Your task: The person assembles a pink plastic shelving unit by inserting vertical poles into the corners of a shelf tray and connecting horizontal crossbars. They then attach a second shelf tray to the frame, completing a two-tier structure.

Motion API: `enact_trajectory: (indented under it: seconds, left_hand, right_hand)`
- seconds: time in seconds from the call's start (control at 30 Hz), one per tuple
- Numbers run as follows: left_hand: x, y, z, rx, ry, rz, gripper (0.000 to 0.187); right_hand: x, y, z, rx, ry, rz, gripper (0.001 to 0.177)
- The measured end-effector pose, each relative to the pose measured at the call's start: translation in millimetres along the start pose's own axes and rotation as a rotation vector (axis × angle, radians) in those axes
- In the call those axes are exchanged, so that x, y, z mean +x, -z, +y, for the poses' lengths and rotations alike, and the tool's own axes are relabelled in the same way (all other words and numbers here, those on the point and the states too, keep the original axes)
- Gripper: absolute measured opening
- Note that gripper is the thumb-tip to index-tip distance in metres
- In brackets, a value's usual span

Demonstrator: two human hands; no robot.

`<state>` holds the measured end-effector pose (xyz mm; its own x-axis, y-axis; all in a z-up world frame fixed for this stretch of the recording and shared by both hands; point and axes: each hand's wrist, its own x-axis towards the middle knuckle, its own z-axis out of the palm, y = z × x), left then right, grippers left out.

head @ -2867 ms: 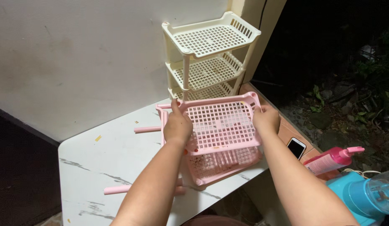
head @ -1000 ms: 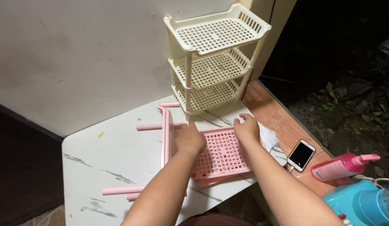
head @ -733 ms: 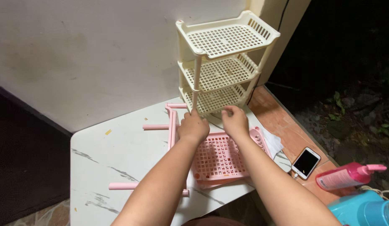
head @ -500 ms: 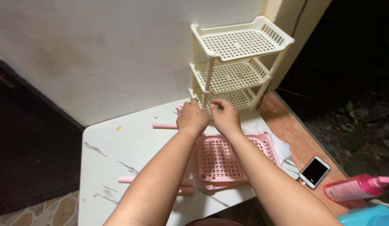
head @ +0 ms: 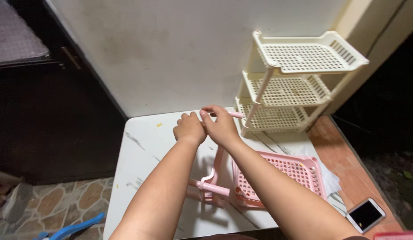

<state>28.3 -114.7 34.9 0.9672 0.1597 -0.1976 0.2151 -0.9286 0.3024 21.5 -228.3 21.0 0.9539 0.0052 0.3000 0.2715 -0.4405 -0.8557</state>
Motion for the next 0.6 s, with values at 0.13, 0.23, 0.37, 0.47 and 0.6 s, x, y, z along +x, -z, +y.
enact_trajectory:
  seconds: [0.13,0.23,0.37,0.47,0.6]
  left_hand:
    - [-1.4,0.2,-28.0,0.075,0.040,-0.023,0.042]
    - [-2.3,-1.2,-46.4,0.114,0.069,-0.045,0.042]
    - [-2.4,-4.0,-66.1,0.073,0.117,-0.009,0.042]
    - [-4.0,-4.4,-79.1,0.037,0.164,-0.012,0.042]
    - [-6.7,-3.7,-92.1,0.032,0.207,-0.028,0.041]
  right_hand:
    - [-5.7,-24.2,-18.3,-0.040,-0.022,-0.110,0.041]
    - [-8.4,-39.1,-24.1,-0.084,0.009,-0.195,0.043]
    - [-10.2,-58.7,-21.4,-0.103,-0.043,-0.260,0.041]
    - [-11.6,-69.4,-17.7,-0.118,-0.030,-0.274,0.038]
    - [-11.5,-78.9,-17.7,-0.132,-0.058,-0.316,0.035]
